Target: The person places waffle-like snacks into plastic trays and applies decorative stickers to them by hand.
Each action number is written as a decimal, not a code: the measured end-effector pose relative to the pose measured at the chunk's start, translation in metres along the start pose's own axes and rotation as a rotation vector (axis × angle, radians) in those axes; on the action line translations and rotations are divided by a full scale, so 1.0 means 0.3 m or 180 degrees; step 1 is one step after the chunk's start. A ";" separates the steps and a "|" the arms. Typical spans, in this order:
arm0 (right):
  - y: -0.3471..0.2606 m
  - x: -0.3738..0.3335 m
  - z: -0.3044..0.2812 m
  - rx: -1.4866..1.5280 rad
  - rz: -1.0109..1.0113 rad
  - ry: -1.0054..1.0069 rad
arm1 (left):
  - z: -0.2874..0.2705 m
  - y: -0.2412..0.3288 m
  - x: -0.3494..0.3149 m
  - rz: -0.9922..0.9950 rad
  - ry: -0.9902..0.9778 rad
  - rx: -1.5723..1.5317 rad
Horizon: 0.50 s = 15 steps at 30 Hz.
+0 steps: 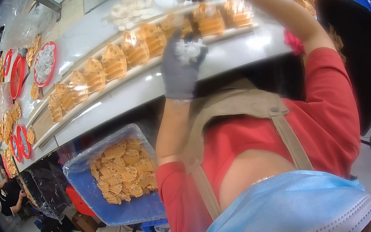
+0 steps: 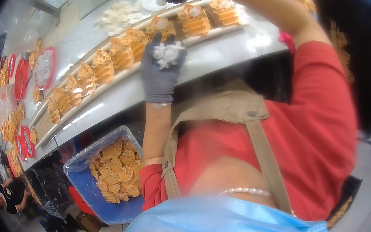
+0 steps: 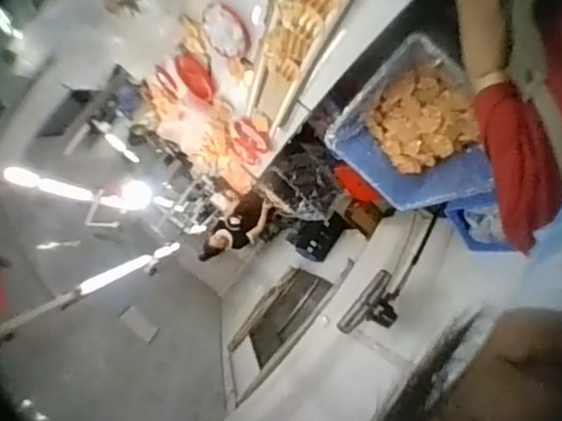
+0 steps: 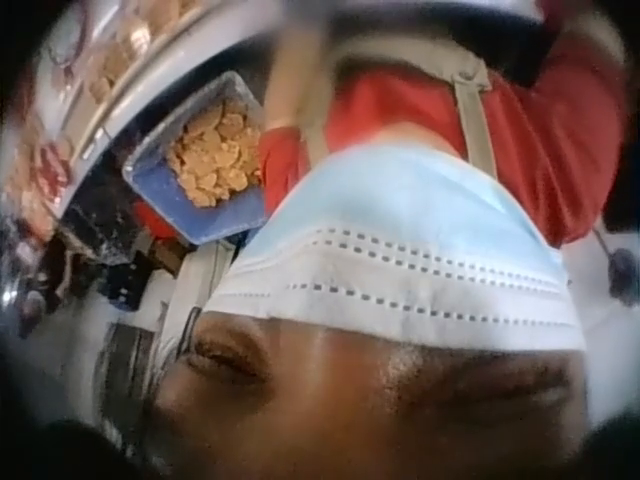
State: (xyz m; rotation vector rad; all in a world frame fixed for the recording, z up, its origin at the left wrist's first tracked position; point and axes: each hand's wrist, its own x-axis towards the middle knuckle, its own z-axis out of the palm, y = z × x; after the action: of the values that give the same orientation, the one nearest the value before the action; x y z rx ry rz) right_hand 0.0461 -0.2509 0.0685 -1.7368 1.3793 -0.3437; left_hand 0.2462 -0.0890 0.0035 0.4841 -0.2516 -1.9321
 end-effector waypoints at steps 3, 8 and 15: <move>-0.002 0.033 0.007 0.0391 -0.0163 -0.0117 | -0.014 0.034 0.006 -0.0253 0.0272 -0.0416; -0.168 0.034 0.094 -0.2475 -0.0303 0.0818 | -0.050 0.056 0.004 -0.0171 0.0340 -0.0405; -0.033 0.215 0.139 -0.3186 -0.0870 0.1054 | -0.039 0.048 0.018 -0.0463 0.0434 -0.0525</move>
State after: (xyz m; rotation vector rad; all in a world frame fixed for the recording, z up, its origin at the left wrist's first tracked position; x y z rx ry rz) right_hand 0.1033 -0.2894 0.0330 -2.7991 1.6965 -0.0675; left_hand 0.2614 -0.0992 -0.0026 0.5334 0.0321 -2.0308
